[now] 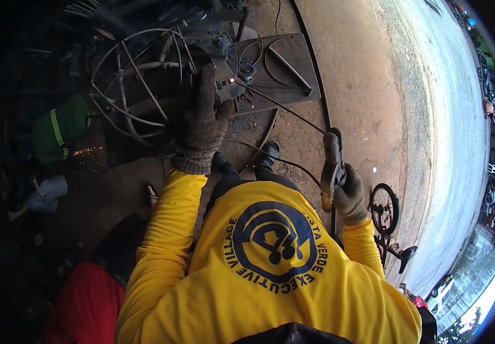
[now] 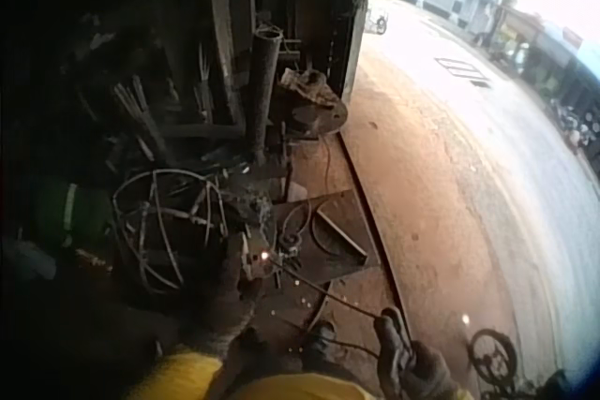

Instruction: The person holds a metal workpiece on a table while applying a welding torch to join components, occasionally using a wrench to adjust parts of the assembly.

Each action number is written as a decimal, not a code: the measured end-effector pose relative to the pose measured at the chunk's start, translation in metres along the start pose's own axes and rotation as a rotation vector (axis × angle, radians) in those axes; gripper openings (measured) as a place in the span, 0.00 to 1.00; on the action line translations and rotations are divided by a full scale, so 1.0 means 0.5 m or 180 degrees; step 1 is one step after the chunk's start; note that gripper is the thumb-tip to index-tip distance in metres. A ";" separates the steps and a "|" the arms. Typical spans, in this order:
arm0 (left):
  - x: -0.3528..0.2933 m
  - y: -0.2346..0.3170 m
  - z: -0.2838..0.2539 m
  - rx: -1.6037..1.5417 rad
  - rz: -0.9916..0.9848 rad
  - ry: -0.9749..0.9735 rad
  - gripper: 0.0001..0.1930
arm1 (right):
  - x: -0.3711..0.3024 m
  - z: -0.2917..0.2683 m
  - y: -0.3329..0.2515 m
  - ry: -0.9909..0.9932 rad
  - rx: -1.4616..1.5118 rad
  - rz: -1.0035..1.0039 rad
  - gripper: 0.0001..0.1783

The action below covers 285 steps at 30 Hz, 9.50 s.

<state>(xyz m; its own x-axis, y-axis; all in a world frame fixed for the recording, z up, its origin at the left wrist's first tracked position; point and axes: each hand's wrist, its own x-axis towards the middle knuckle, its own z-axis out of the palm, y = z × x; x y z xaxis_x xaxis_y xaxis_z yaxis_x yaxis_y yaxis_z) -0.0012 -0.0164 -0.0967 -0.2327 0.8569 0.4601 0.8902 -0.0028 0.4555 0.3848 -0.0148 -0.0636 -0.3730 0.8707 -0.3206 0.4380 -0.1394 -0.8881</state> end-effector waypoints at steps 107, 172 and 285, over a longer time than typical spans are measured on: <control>-0.007 -0.006 0.004 -0.0093 0.0027 -0.0016 0.42 | 0.009 0.016 -0.007 -0.0049 -0.0233 -0.0077 0.34; -0.011 -0.002 -0.004 0.0053 -0.0202 -0.0081 0.37 | 0.008 0.022 -0.031 -0.0094 -0.0220 -0.0265 0.21; 0.012 0.117 -0.307 0.0206 0.0483 0.0664 0.27 | 0.092 0.030 0.046 0.0456 0.1253 -0.0650 0.25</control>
<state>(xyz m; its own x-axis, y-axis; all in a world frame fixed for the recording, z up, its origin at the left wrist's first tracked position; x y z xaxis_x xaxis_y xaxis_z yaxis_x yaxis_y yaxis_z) -0.0106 -0.0905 0.0498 -0.1643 0.7242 0.6697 0.9427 -0.0845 0.3227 0.3651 0.0151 -0.1037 -0.2905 0.9514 -0.1020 0.0133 -0.1025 -0.9946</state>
